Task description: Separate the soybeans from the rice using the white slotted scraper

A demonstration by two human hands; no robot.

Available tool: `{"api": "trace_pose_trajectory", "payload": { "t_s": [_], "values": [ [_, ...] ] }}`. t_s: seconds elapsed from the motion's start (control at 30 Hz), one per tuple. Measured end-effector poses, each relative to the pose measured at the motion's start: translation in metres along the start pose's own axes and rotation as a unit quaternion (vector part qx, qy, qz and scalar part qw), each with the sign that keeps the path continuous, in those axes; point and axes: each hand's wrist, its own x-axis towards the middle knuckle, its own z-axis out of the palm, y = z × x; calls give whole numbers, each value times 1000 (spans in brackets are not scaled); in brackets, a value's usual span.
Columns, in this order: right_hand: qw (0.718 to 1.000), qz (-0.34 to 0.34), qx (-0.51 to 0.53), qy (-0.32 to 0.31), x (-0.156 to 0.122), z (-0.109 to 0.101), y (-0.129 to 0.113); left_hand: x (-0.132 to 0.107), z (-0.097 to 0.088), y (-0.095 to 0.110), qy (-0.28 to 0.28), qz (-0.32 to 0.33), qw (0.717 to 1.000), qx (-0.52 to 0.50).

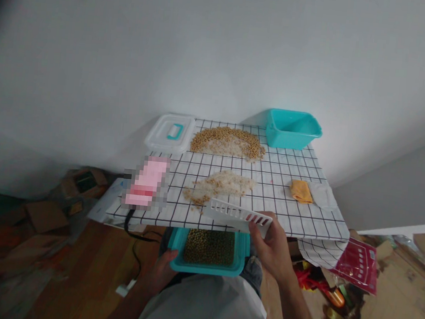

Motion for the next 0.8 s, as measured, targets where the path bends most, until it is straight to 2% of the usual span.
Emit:
{"api": "trace_pose_trajectory", "payload": {
  "t_s": [0.17, 0.3, 0.5, 0.8],
  "values": [
    [999, -10, -4, 33, 7, 4, -5, -5, -1, 1, -2, 5, 1000, -20],
    [1000, -14, -23, 2, 11, 4, -9, -5, -1, -1, 0, -5, 999, -37],
    [999, -29, -29, -4, 11, 4, -14, -3, 0, -1, -30, 13, 999, -42],
    [996, -59, -29, -56, 9, 5, -20, -3, -4, -1, 0, 3, 1000, 0]
  ]
}}
